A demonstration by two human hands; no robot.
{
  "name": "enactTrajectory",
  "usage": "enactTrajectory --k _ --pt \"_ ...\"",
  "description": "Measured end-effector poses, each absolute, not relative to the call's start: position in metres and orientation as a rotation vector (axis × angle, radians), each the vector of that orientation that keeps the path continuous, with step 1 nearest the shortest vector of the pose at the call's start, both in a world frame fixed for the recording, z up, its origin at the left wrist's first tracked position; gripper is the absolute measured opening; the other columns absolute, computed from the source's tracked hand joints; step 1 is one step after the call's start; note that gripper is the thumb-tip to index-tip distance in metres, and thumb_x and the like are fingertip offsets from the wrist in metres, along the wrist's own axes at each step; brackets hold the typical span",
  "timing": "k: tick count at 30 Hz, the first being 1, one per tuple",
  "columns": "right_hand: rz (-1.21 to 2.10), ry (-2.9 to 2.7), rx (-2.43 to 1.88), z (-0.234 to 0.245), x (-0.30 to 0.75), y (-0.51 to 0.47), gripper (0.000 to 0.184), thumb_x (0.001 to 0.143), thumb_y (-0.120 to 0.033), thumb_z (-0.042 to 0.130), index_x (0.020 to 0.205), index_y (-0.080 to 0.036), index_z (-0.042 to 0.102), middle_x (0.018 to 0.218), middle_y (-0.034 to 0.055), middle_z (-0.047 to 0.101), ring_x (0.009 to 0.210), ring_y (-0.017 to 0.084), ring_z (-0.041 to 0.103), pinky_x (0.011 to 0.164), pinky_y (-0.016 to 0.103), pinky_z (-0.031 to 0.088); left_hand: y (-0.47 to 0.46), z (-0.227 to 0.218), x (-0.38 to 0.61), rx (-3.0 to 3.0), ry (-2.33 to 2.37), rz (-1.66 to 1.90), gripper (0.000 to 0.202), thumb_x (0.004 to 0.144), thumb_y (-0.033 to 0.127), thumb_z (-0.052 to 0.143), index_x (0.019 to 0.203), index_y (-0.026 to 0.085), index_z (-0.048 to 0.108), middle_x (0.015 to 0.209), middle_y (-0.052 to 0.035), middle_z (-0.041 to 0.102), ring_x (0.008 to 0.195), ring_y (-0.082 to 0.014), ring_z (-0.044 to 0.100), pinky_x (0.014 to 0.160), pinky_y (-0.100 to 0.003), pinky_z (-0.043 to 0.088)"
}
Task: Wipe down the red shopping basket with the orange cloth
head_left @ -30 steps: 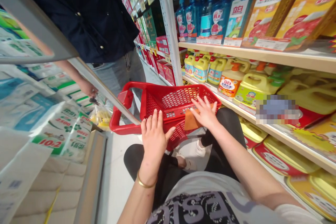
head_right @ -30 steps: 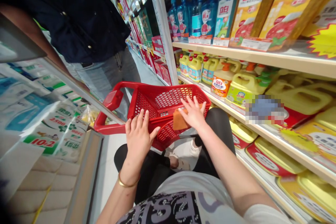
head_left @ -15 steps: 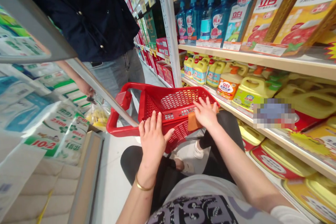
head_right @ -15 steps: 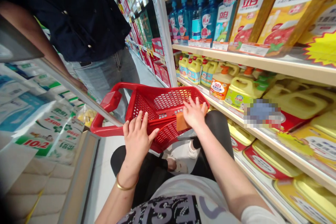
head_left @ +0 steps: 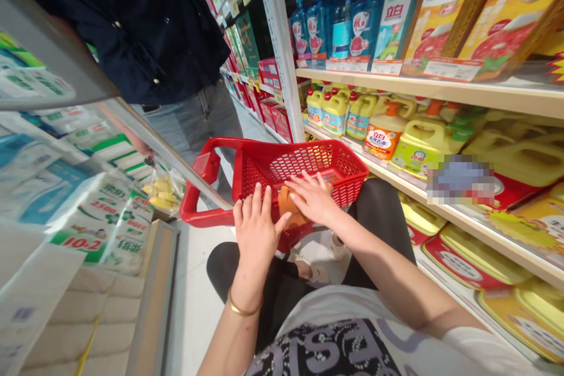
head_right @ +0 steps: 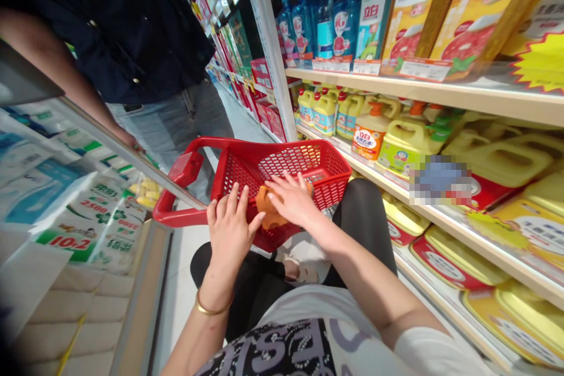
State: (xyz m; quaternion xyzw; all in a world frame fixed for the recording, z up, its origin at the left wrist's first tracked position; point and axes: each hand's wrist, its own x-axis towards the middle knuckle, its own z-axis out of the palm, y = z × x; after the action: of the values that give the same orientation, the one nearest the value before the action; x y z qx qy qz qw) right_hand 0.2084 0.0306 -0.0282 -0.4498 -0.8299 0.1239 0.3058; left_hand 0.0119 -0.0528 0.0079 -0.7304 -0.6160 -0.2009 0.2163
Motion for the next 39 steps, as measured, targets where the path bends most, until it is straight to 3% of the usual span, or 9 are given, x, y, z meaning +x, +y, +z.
enactTrajectory --k 6,12,20,24,26,30,33,39 --pt "0.199 -2.064 -1.498 -0.054 0.276 0.058 0.048 0.112 -0.051 0.042 0.151 -0.035 0.064 0.170 0.0008 0.048 0.165 0.035 0.029 0.132 0.074 0.005 -0.053 0.006 0.012 -2.022 -1.691 -0.578 0.078 0.102 0.065 0.055 0.163 0.016 0.050 0.169 -0.0158 0.048 0.140 -0.0405 0.056 0.127 -0.060 0.030" --pt "0.280 -1.950 -1.725 -0.064 0.324 0.094 0.046 0.110 -0.053 0.043 0.140 -0.037 0.073 0.166 0.0009 0.054 0.161 0.035 0.037 0.131 0.074 0.007 -0.052 0.005 0.012 -2.026 -1.701 -0.612 0.077 0.102 0.063 0.058 0.160 0.014 0.054 0.166 -0.0168 0.052 0.141 -0.0413 0.056 0.127 -0.060 0.030" --pt "0.404 -1.798 -1.880 -0.072 0.365 0.121 0.053 0.107 -0.057 0.045 0.152 -0.035 0.065 0.177 0.0036 0.036 0.165 0.038 0.026 0.131 0.074 0.012 -0.052 0.003 0.011 -2.008 -1.669 -0.651 0.077 0.102 0.065 0.057 0.160 0.014 0.055 0.164 -0.0164 0.055 0.139 -0.0405 0.057 0.128 -0.059 0.029" --pt "0.424 -1.685 -1.967 -0.075 0.375 0.128 0.059 0.109 -0.053 0.040 0.162 -0.030 0.054 0.177 0.0114 0.035 0.163 0.038 0.031 0.130 0.072 0.023 -0.051 0.001 0.011 -2.012 -1.668 -0.672 0.077 0.102 0.065 0.057 0.161 0.016 0.053 0.164 -0.0166 0.054 0.140 -0.0407 0.057 0.127 -0.060 0.030" --pt "0.412 -1.637 -2.010 -0.074 0.373 0.127 0.059 0.110 -0.051 0.035 0.164 -0.031 0.051 0.178 0.0130 0.032 0.164 0.040 0.028 0.128 0.076 0.022 -0.051 0.001 0.011 -2.025 -1.680 -0.689 0.077 0.101 0.065 0.058 0.161 0.016 0.053 0.164 -0.0166 0.054 0.141 -0.0408 0.056 0.127 -0.060 0.030" --pt "0.326 -1.638 -2.035 -0.069 0.348 0.108 0.063 0.112 -0.056 0.026 0.166 -0.033 0.046 0.182 0.0087 0.023 0.169 0.038 0.012 0.129 0.079 0.004 -0.050 0.003 0.011 -2.035 -1.712 -0.691 0.077 0.101 0.064 0.060 0.160 0.016 0.054 0.165 -0.0159 0.053 0.142 -0.0409 0.055 0.128 -0.060 0.028" --pt "0.209 -1.751 -1.959 -0.064 0.314 0.082 0.064 0.112 -0.056 0.025 0.168 -0.030 0.042 0.180 0.0085 0.027 0.169 0.036 0.013 0.132 0.073 0.005 -0.051 0.004 0.013 -2.031 -1.729 -0.672 0.077 0.100 0.065 0.060 0.159 0.016 0.055 0.165 -0.0164 0.053 0.142 -0.0417 0.055 0.128 -0.061 0.029" --pt "0.047 -1.937 -1.677 -0.058 0.241 0.038 0.056 0.114 -0.049 0.030 0.159 -0.026 0.056 0.175 0.0072 0.041 0.166 0.037 0.023 0.131 0.075 0.007 -0.052 0.005 0.013 -2.018 -1.707 -0.641 0.075 0.102 0.065 0.057 0.159 0.017 0.056 0.165 -0.0159 0.053 0.140 -0.0413 0.056 0.127 -0.061 0.029"
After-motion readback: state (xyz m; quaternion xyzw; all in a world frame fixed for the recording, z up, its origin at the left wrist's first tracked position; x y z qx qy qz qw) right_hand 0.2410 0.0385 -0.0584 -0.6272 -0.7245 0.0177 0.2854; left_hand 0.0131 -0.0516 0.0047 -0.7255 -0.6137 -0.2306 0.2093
